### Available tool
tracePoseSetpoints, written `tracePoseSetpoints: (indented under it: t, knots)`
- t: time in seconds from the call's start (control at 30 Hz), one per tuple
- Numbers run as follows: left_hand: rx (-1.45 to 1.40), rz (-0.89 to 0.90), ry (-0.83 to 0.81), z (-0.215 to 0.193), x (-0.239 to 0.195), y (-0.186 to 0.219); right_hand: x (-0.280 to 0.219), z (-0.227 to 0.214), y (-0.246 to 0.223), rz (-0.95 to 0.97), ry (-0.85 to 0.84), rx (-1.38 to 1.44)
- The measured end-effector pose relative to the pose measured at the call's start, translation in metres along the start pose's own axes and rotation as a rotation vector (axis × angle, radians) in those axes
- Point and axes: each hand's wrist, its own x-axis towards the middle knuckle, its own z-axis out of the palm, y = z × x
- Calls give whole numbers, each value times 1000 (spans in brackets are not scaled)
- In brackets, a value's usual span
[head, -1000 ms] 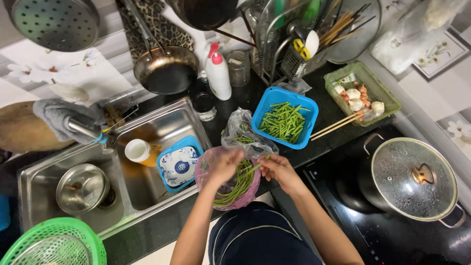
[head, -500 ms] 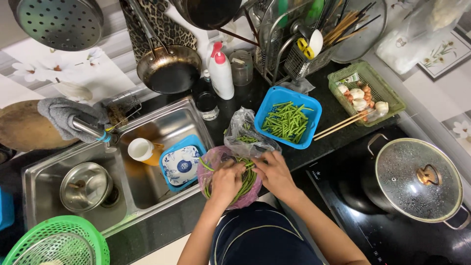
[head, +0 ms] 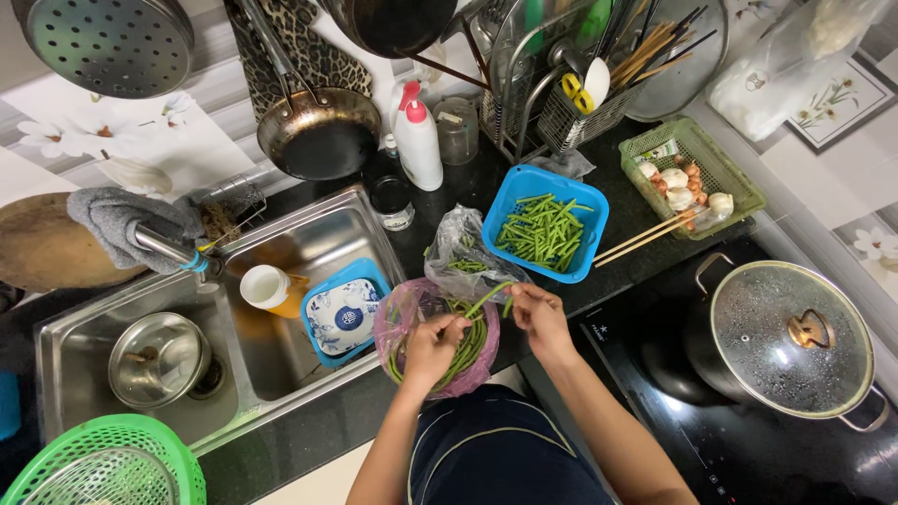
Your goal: The person stands at the kitchen sink and trims the ends off green beans by hand, one bean at a time, placing the trimmed beans into a blue container and the trimmed-off ends into a pink plastic bag. At the end they gather the bag of trimmings and set it aside.
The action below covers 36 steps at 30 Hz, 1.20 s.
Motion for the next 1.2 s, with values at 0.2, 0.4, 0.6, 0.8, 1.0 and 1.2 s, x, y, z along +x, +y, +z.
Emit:
tracePoseSetpoints:
  t: [0.2,0.4,0.6,0.8,1.0,1.2]
  knots:
    - [-63,-187,-37,12,-10,-4,70,-66,35,136,168,445]
    - [-377,-333,-61,12,-1,-73,14,-13,-59,-15,193,185]
    - [-388,-342,-127,8,8,-48,-26,30,-33,-368,-192,-557]
    - [-362,-342,-189,-1,15,-47,-42,45,-21,-824,-229,-1026]
    - [-512,-432,-217,-16,11,-27,-16,23,7,-387,-146,-661]
    - [-503,-405,-215,6,7,-47,15,-9,22,151,-38,33]
